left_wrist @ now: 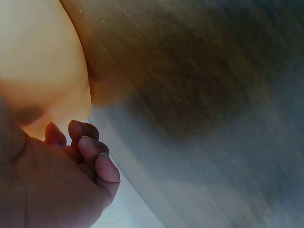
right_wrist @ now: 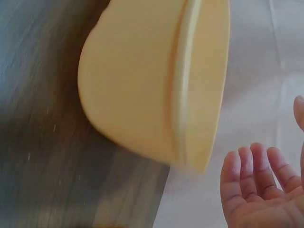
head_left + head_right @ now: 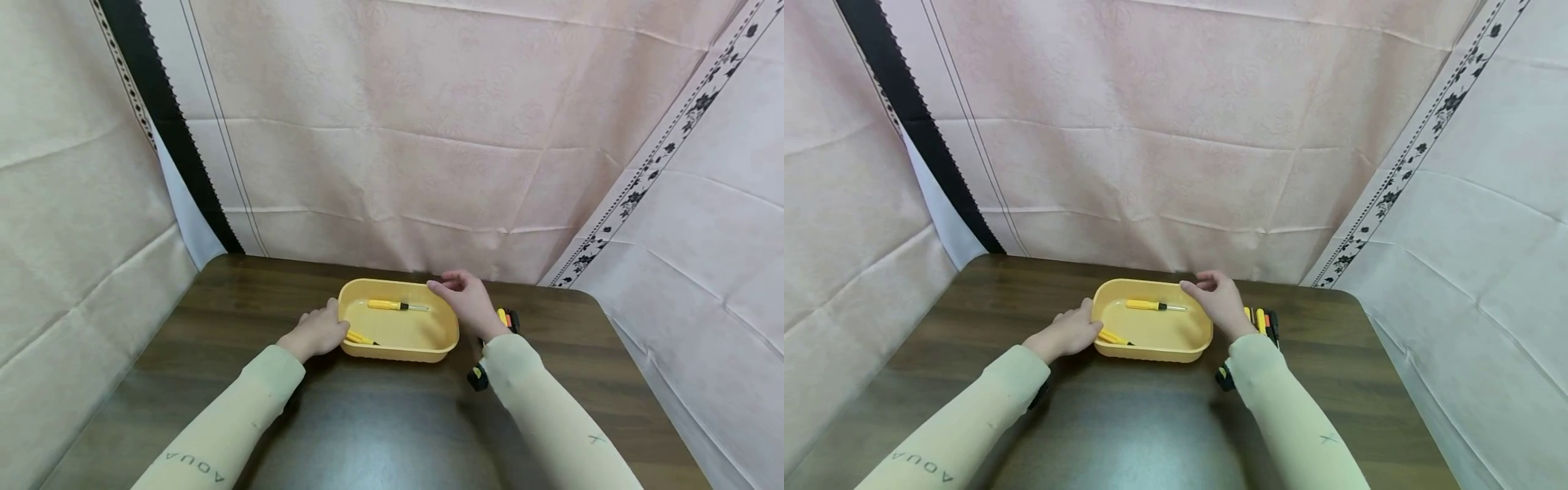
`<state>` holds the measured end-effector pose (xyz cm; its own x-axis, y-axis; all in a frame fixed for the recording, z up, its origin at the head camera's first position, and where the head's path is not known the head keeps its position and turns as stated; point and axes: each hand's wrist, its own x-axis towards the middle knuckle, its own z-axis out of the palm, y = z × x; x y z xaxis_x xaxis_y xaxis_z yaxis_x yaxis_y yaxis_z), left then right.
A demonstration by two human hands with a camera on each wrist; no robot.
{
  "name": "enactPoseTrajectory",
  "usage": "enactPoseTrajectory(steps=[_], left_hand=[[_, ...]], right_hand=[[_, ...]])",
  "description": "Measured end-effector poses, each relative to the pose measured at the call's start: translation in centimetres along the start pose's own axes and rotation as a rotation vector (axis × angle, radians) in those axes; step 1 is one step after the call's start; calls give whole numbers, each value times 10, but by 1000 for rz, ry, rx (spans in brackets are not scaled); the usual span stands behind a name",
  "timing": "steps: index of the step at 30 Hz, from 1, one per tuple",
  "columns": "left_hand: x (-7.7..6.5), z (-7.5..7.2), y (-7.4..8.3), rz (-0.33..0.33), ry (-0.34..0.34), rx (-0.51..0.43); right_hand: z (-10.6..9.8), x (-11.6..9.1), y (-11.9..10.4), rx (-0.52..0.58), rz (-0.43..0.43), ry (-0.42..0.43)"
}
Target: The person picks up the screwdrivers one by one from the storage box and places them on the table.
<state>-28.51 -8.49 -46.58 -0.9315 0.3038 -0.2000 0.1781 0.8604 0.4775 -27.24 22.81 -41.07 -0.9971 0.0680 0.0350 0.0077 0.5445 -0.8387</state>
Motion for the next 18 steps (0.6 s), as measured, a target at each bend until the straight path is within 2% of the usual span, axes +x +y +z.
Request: enactPoseTrajectory(steps=[8, 18], left_hand=[[0, 1, -2, -9, 0, -14], [-2, 0, -2, -9, 3, -18]], right_hand=[[33, 4, -2, -85, -58, -59], [61, 12, 0, -154, -15, -106]])
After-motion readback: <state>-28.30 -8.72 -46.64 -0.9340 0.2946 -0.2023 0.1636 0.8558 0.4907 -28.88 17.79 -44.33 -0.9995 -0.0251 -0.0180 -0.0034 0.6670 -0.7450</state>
